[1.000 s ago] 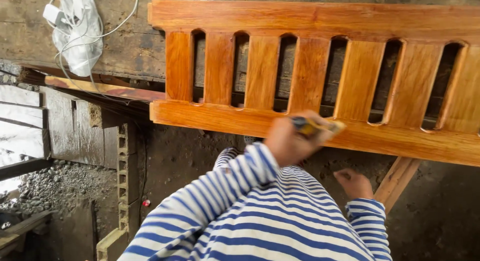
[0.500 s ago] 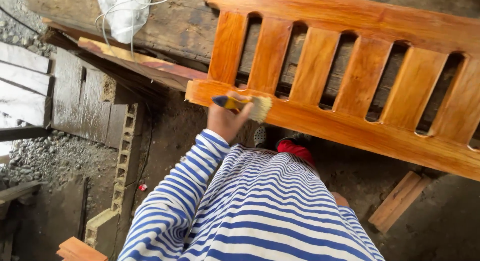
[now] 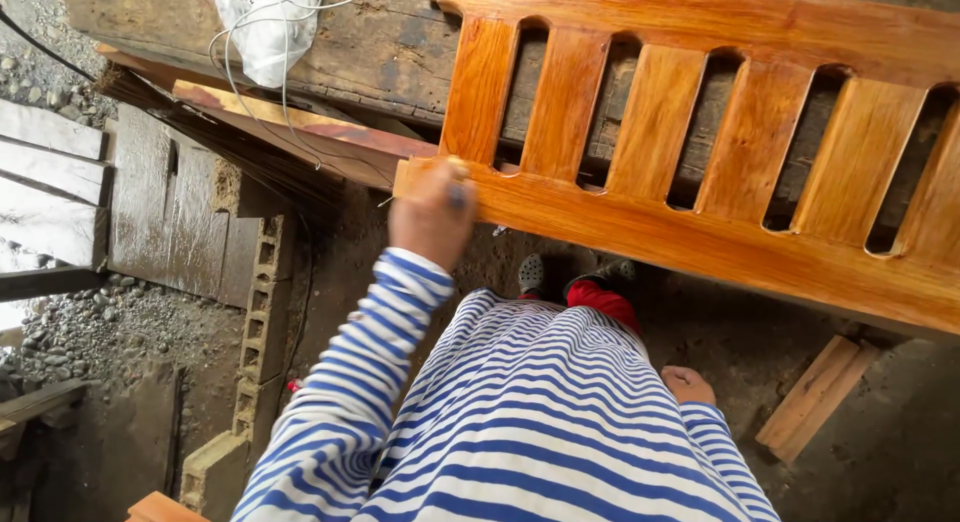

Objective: Applying varnish to a wooden furniture component using a paintbrush

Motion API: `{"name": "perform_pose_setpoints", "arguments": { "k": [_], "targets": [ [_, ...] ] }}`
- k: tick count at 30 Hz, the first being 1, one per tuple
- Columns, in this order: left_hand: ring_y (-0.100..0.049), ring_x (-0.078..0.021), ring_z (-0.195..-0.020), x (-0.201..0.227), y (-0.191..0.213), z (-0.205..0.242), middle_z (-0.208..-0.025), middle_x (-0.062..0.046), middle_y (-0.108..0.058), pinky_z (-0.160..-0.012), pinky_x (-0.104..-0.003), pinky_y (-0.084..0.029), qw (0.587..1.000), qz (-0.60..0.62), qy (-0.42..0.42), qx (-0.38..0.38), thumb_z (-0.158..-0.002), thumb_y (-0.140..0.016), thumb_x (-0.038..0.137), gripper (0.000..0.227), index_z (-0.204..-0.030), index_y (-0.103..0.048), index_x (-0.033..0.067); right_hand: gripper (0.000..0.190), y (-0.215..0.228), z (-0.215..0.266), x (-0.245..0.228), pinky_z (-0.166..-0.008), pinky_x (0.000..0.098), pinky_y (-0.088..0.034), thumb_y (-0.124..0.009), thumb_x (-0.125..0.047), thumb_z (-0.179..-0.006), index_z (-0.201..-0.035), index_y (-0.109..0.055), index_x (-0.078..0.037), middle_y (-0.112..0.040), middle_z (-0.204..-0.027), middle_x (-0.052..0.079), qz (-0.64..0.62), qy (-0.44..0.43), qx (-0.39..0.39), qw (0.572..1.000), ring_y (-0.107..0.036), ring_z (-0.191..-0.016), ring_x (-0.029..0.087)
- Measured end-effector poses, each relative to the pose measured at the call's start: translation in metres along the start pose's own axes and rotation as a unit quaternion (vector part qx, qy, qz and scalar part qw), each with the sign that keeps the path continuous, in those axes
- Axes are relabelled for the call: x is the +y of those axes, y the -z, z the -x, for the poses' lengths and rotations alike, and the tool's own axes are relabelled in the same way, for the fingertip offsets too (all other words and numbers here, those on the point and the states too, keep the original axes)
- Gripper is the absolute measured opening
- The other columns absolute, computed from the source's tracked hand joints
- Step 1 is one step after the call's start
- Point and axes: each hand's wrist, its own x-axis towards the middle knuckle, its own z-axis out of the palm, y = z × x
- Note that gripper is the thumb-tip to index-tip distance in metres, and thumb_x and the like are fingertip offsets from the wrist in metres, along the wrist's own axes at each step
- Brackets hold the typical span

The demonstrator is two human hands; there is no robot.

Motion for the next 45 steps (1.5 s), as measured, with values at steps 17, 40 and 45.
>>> {"name": "perform_pose_setpoints", "arguments": {
  "k": [17, 40, 45],
  "targets": [
    [-0.074, -0.0237, -0.084, 0.036, 0.022, 0.002, -0.086, 0.002, -0.074, -0.072, -0.031, -0.059, 0.963, 0.262, 0.061, 0.008, -0.091, -0.077, 0.028, 0.011, -0.097, -0.068, 0.0278, 0.045, -0.015, 0.01, -0.005, -0.111, 0.0361, -0.044, -0.07, -0.058, -0.089, -0.128, -0.073, -0.035, -0.077, -0.117, -0.003, 0.047, 0.062, -0.041, 0.996, -0.062, -0.124, 0.021],
    [-0.075, -0.0322, -0.092, 0.177, -0.04, 0.035, -0.093, -0.008, -0.078, -0.075, -0.042, -0.061, 0.868, 0.438, 0.132, -0.193, -0.087, -0.078, 0.027, 0.022, -0.102, -0.064, 0.0195, 0.042, 0.018, -0.026, 0.005, -0.113, 0.0444, -0.045, -0.051, -0.041, -0.101, -0.136, -0.068, -0.027, -0.07, -0.134, 0.013, 0.129, 0.034, -0.058, 0.989, -0.058, -0.132, 0.032],
    [-0.072, -0.0405, -0.072, 0.094, -0.021, 0.019, -0.069, -0.015, -0.071, -0.06, -0.046, -0.058, 0.985, 0.142, 0.098, -0.002, -0.081, -0.089, 0.027, 0.024, -0.086, -0.069, 0.014, 0.046, 0.066, -0.02, -0.012, -0.109, 0.0376, -0.048, -0.064, -0.051, -0.092, -0.129, -0.072, -0.025, -0.075, -0.124, 0.006, 0.05, 0.011, -0.077, 0.996, -0.064, -0.123, 0.026]
  ]
}}
